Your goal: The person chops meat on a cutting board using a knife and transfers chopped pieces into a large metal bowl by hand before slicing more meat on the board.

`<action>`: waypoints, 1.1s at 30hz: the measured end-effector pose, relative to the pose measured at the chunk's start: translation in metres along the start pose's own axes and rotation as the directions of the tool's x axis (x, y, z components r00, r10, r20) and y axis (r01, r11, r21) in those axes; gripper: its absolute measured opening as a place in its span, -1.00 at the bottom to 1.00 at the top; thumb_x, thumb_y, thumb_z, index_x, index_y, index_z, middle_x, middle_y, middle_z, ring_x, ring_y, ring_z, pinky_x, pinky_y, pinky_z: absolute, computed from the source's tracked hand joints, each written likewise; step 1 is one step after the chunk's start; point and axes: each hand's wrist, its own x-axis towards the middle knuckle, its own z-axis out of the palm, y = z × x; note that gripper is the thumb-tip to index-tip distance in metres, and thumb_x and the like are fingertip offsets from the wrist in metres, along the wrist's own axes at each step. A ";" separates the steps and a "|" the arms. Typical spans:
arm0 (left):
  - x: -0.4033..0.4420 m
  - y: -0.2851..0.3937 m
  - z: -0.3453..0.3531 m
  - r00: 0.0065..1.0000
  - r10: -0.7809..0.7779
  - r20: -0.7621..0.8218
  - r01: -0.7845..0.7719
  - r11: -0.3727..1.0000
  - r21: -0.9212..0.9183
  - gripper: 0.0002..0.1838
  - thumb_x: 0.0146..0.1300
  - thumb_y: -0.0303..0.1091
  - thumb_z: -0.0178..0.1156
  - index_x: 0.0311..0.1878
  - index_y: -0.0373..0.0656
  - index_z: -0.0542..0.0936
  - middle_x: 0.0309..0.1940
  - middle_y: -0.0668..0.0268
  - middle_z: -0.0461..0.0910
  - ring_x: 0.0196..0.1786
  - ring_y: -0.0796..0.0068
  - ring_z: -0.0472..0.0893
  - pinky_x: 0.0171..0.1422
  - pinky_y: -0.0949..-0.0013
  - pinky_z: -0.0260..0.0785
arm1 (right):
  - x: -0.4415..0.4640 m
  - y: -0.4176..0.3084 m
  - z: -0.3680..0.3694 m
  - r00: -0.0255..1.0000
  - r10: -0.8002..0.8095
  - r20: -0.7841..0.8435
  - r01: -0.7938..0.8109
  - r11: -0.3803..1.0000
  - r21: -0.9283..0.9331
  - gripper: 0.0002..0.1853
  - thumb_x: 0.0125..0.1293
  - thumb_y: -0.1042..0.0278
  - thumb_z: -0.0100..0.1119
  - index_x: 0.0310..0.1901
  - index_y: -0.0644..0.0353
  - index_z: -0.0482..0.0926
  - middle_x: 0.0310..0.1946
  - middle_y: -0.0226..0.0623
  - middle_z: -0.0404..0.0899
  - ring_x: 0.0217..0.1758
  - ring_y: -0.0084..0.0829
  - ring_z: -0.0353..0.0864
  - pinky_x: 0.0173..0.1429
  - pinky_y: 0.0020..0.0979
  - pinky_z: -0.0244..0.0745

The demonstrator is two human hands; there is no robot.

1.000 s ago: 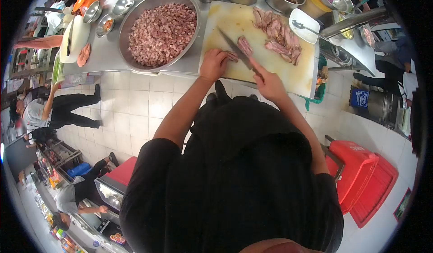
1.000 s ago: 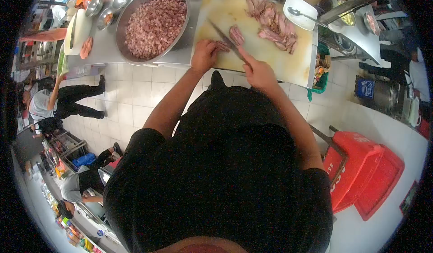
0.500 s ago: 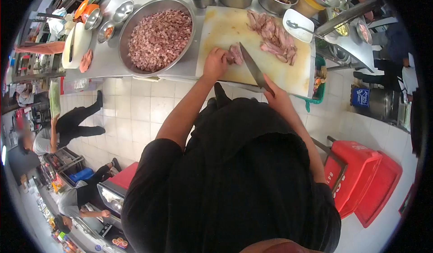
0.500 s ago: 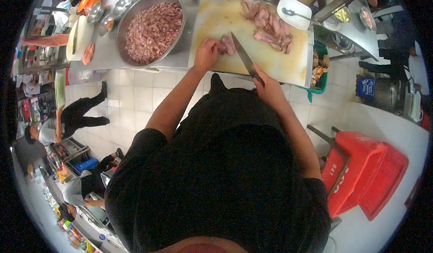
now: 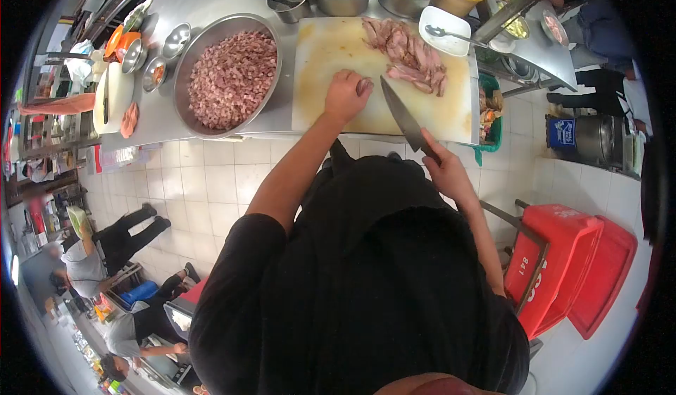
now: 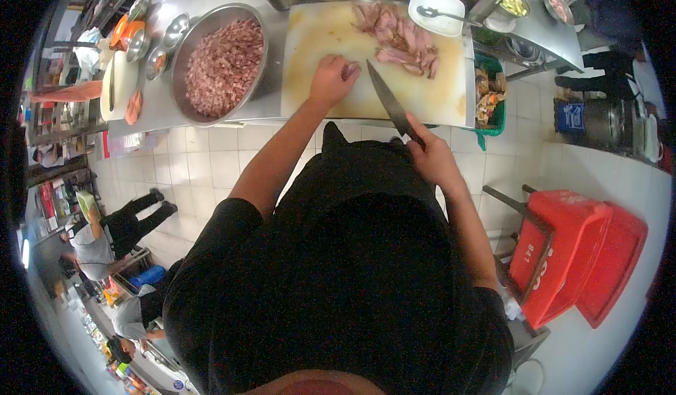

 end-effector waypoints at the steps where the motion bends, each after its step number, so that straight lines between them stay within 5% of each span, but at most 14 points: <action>1: -0.001 0.000 0.005 0.999 0.035 0.009 -0.035 0.999 0.001 -0.78 0.17 -0.30 0.49 -0.32 -0.17 0.63 -0.31 0.14 0.60 -0.11 -0.02 0.60 0.04 0.00 0.52 | -0.001 0.002 -0.002 0.998 -0.048 -0.036 0.048 0.999 0.016 -0.30 0.49 0.45 0.21 0.62 -0.21 0.35 0.31 0.14 0.64 0.36 0.07 0.67 0.42 -0.17 0.52; 5: -0.008 0.008 0.010 0.958 0.220 0.184 -0.214 0.975 -0.052 -0.76 0.19 -0.27 0.51 -0.19 -0.18 0.69 -0.09 0.13 0.62 0.05 0.01 0.61 0.17 0.04 0.53 | 0.003 0.002 0.000 0.996 -0.015 -0.089 0.003 0.990 -0.139 -0.31 0.50 0.38 0.23 0.62 -0.25 0.34 0.09 0.26 0.69 0.17 0.23 0.70 0.25 -0.03 0.60; 11: -0.030 0.007 0.010 0.990 0.061 0.126 -0.037 0.982 -0.187 -0.65 0.26 -0.23 0.51 0.02 -0.20 0.73 0.02 0.09 0.67 0.11 -0.01 0.65 0.25 0.07 0.57 | 0.021 0.002 0.011 0.992 -0.054 -0.116 0.013 0.946 -0.324 -0.35 0.53 0.28 0.22 0.60 -0.32 0.35 -0.18 0.25 0.72 -0.07 0.26 0.72 0.04 0.15 0.59; 22: -0.024 0.016 0.014 0.989 0.120 0.091 -0.113 0.991 -0.078 -0.82 0.27 -0.34 0.42 -0.13 -0.18 0.73 -0.11 0.15 0.61 -0.02 -0.01 0.60 0.13 0.02 0.50 | 0.046 -0.020 0.009 0.996 -0.068 0.051 0.085 0.795 -0.601 -0.33 0.52 0.30 0.20 0.61 -0.37 0.33 -0.33 0.11 0.71 -0.21 0.16 0.75 -0.07 0.15 0.62; 33: -0.023 0.006 0.024 0.992 0.115 0.055 -0.112 0.993 -0.045 -0.87 0.20 -0.40 0.39 -0.19 -0.13 0.71 -0.14 0.15 0.62 -0.04 -0.04 0.59 0.13 -0.03 0.48 | 0.091 0.019 0.032 0.987 -0.159 0.026 0.144 0.805 -0.575 -0.32 0.56 0.20 0.11 0.65 -0.44 0.22 -0.39 0.09 0.70 -0.29 0.17 0.73 -0.12 0.16 0.63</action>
